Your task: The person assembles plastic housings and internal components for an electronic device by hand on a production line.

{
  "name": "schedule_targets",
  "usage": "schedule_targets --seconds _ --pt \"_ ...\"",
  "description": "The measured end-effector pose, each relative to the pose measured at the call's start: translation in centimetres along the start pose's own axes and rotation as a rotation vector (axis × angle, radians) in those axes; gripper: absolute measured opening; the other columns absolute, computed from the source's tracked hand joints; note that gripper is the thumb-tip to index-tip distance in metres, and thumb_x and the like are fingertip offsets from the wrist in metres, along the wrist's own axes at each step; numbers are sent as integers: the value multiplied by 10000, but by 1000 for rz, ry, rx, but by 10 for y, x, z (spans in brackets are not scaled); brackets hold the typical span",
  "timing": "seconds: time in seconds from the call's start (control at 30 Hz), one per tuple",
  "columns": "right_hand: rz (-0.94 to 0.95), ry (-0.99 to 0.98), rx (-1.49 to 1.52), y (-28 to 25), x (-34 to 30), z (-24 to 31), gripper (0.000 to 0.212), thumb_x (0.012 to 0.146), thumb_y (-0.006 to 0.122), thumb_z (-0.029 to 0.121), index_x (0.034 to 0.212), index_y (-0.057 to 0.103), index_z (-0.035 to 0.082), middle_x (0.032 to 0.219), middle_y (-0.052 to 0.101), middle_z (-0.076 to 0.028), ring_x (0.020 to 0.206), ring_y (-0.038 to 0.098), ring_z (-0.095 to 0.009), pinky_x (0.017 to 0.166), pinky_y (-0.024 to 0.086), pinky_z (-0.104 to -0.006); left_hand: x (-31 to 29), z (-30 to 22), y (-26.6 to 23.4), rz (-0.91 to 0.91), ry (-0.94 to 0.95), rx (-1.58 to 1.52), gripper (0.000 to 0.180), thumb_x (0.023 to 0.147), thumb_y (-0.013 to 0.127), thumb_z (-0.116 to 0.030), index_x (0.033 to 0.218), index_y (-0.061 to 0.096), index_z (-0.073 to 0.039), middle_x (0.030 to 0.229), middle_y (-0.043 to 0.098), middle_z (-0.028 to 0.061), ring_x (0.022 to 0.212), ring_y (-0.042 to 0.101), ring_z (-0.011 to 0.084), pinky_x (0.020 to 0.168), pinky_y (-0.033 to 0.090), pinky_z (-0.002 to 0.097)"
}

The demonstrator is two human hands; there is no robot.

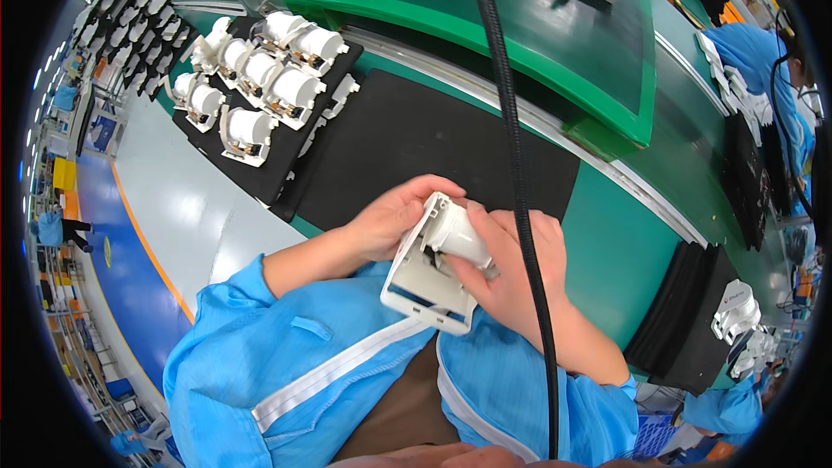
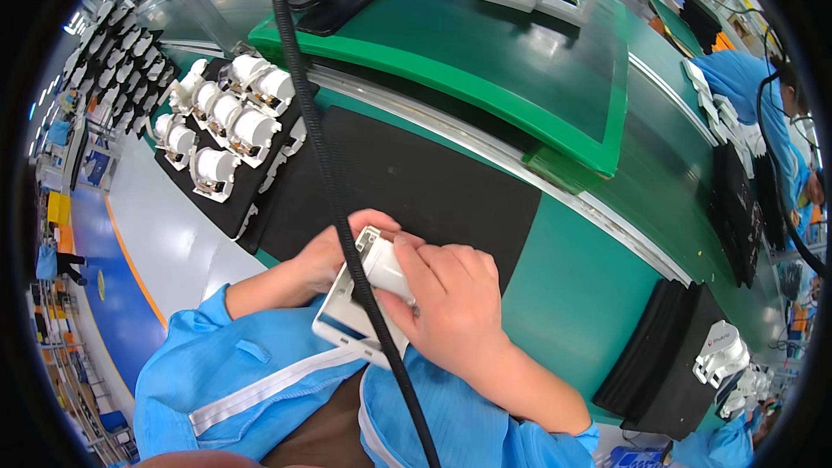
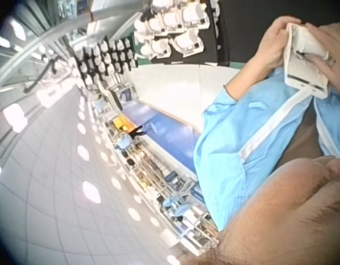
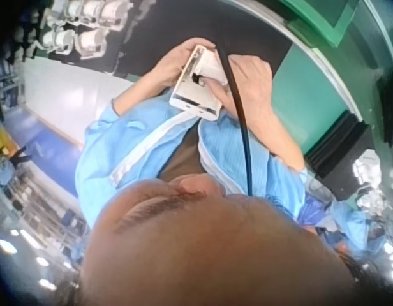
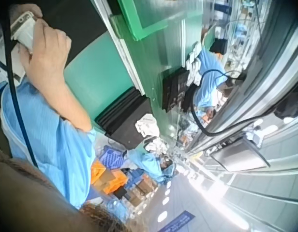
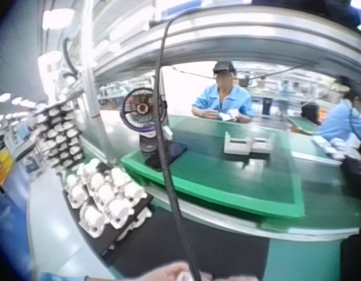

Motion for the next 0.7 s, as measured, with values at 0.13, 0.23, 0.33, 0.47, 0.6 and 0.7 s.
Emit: schedule_targets --seconds 0.13,0.23,0.33,0.47,0.6,0.7 --pt "35 47 -21 6 -7 -6 539 626 819 197 1119 665 39 948 637 -64 844 605 -248 724 424 -373 -12 -24 14 -81 -2 262 442 902 552 -18 1341 501 11 1198 622 106 1104 603 160 935 511 320" --pt "-5 44 15 11 -13 -10 530 617 825 205 1103 683 51 942 649 -52 843 608 -245 719 422 -366 -13 -31 19 -30 36 351 495 859 610 18 1343 503 17 1148 637 112 1059 611 142 933 508 317" --pt "-13 51 22 8 -12 -6 516 615 829 211 1085 695 45 921 652 -53 840 608 -244 715 421 -363 -14 -31 22 -47 20 360 474 865 609 9 1332 521 11 1153 646 113 1063 614 145 933 506 315" --pt "-23 64 43 8 -14 -5 499 618 833 220 1060 704 26 883 653 -56 821 606 -247 705 423 -358 -18 -29 21 -50 -4 375 469 881 604 -6 1342 522 -2 1166 649 114 1070 612 145 942 499 316" --pt "-31 68 30 8 -14 -3 502 618 833 218 1058 701 15 877 651 -56 802 602 -249 702 426 -360 -17 -30 21 -35 -14 368 491 897 607 -26 1374 494 -3 1188 640 115 1080 607 146 951 492 319" --pt "-52 52 69 9 -15 -4 493 624 828 208 1058 701 14 876 648 -54 805 597 -246 709 426 -362 -18 -30 21 -18 -72 327 577 893 645 -108 1410 433 35 1287 600 138 1166 588 178 1010 461 340"
Point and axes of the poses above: each hand's wrist, its own x-axis towards the middle knuckle, its own y-axis out of the palm, z = x × y, the point moved 3 cm from there along x, towards the middle knuckle
